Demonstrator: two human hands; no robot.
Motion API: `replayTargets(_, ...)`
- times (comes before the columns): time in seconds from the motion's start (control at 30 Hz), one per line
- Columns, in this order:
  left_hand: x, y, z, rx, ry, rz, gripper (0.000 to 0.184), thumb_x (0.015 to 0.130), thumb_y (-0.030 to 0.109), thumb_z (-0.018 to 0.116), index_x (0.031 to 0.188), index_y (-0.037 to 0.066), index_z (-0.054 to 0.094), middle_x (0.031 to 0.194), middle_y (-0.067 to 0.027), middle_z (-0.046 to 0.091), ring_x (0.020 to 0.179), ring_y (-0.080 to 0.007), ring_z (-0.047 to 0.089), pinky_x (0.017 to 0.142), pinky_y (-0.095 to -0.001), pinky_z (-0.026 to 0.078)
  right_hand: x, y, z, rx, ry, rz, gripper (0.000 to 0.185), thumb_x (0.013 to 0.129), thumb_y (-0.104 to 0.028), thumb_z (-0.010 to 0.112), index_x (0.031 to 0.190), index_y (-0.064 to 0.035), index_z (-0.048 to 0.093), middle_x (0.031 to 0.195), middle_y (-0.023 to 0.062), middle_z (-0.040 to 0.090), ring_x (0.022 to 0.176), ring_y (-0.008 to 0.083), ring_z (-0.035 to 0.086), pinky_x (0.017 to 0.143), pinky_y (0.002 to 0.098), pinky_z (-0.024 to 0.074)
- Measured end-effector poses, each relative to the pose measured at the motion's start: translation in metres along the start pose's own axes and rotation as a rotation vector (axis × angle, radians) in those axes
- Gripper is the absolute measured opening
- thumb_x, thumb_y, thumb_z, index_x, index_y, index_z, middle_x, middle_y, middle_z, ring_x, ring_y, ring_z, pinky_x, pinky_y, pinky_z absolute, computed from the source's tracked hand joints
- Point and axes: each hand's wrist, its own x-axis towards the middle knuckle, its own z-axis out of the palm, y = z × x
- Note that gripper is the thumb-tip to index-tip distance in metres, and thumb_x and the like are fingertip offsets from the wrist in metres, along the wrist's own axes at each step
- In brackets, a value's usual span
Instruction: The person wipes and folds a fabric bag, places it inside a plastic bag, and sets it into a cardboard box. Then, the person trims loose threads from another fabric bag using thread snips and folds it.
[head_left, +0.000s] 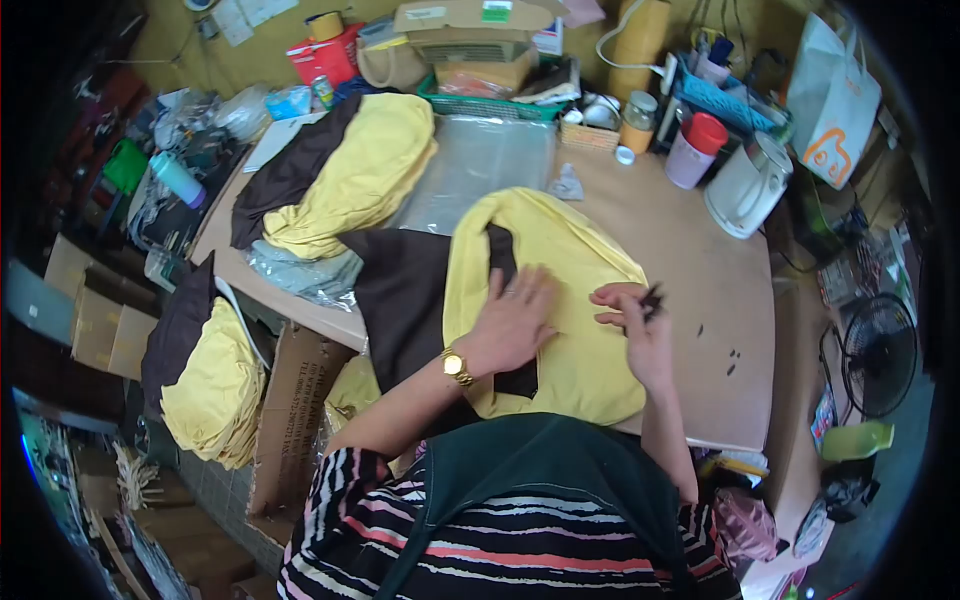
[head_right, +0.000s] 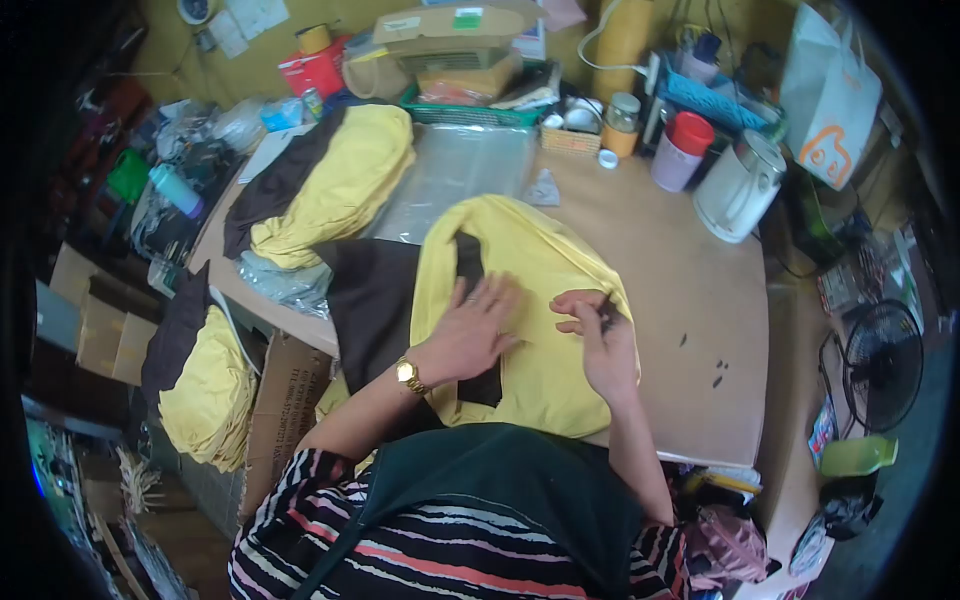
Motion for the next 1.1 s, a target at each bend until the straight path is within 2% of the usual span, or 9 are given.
replayTargets(0.1,-0.019,-0.026,0.040,0.007,-0.021,-0.098,0.068,0.090,0.037,0.058,0.143,0.001,0.034,0.152,-0.0197,0.027,0.143,-0.0339,0.022,0.113,-0.0552,0.018,-0.008,0.079,-0.049,-0.240,0.045,0.151,0.025,0.101,-0.019,0.044,0.092,-0.0006,0.058,0.074,0.0064,0.060,0.066,0.0136,0.059,0.062,0.0252,0.0484)
replayTargets(0.23,-0.011,-0.015,0.034,-0.026,0.119,-0.040,0.051,0.086,0.027,0.064,0.129,0.003,0.052,0.144,-0.0179,0.040,0.134,-0.0356,0.037,0.107,-0.0532,0.029,-0.006,0.094,-0.069,0.276,0.152,0.321,0.022,0.100,-0.017,0.047,0.089,-0.0013,0.058,0.066,0.0034,0.054,0.054,0.0089,0.049,0.051,0.0250,0.0393)
replayTargets(0.37,0.018,-0.002,0.013,-0.123,0.319,0.037,0.061,0.078,0.026,0.074,0.130,0.005,0.049,0.135,-0.0205,0.044,0.122,-0.0361,0.045,0.098,-0.0510,0.038,-0.006,0.084,-0.058,0.155,0.182,0.283,0.019,0.098,-0.015,0.051,0.087,-0.0011,0.058,0.064,0.0010,0.049,0.047,0.0054,0.041,0.042,0.0222,0.0287)
replayTargets(0.43,0.019,-0.010,-0.001,-0.071,0.284,-0.376,0.072,0.076,0.028,0.076,0.135,0.004,0.042,0.136,-0.0240,0.041,0.123,-0.0376,0.044,0.094,-0.0484,0.042,-0.009,0.087,-0.062,0.127,0.128,0.293,0.019,0.097,-0.016,0.054,0.087,-0.0008,0.059,0.064,-0.0010,0.048,0.045,0.0029,0.037,0.040,0.0210,0.0247)
replayTargets(0.6,0.013,-0.037,0.011,-1.315,0.070,-0.393,0.024,0.088,0.013,0.066,0.105,-0.002,0.059,0.087,-0.0055,0.064,0.078,-0.0130,0.059,0.072,-0.0305,0.050,-0.004,0.071,-0.047,-0.149,0.013,0.254,0.018,0.094,-0.017,0.059,0.096,0.0009,0.061,0.073,-0.0014,0.056,0.054,0.0014,0.039,0.048,0.0206,0.0300)
replayTargets(0.7,0.006,0.018,0.001,-1.000,-0.281,0.029,0.053,0.094,0.035,0.058,0.128,-0.004,0.045,0.116,-0.0167,0.055,0.106,-0.0254,0.055,0.092,-0.0381,0.044,0.011,0.056,-0.038,-0.331,0.116,-0.011,0.019,0.091,-0.016,0.062,0.098,0.0016,0.061,0.076,-0.0011,0.059,0.059,0.0025,0.041,0.052,0.0210,0.0336)
replayTargets(0.77,0.007,0.044,0.022,-0.714,-0.350,0.300,0.085,0.095,0.055,0.044,0.141,-0.013,0.023,0.147,-0.0318,0.025,0.140,-0.0411,0.023,0.114,-0.0454,0.021,0.038,0.052,-0.046,-0.453,0.330,-0.238,0.017,0.089,-0.014,0.064,0.096,0.0011,0.063,0.074,-0.0026,0.057,0.058,0.0036,0.039,0.051,0.0220,0.0329)
replayTargets(0.93,0.001,0.060,0.050,-0.438,-0.360,0.268,0.087,0.095,0.062,0.032,0.144,-0.010,0.021,0.150,-0.0320,0.018,0.145,-0.0396,0.010,0.116,-0.0531,0.010,0.069,0.043,-0.066,-0.400,0.417,-0.176,0.016,0.092,-0.016,0.061,0.092,-0.0003,0.064,0.074,0.0009,0.059,0.063,0.0067,0.045,0.059,0.0233,0.0391)
replayTargets(1.1,0.010,0.064,0.054,-0.502,-0.243,0.267,0.077,0.098,0.055,0.032,0.141,-0.009,0.029,0.147,-0.0307,0.027,0.142,-0.0389,0.019,0.115,-0.0536,0.015,0.035,-0.001,0.018,-0.295,-0.177,0.091,0.020,0.096,-0.017,0.054,0.090,-0.0009,0.065,0.086,0.0042,0.065,0.082,0.0119,0.058,0.078,0.0265,0.0452)
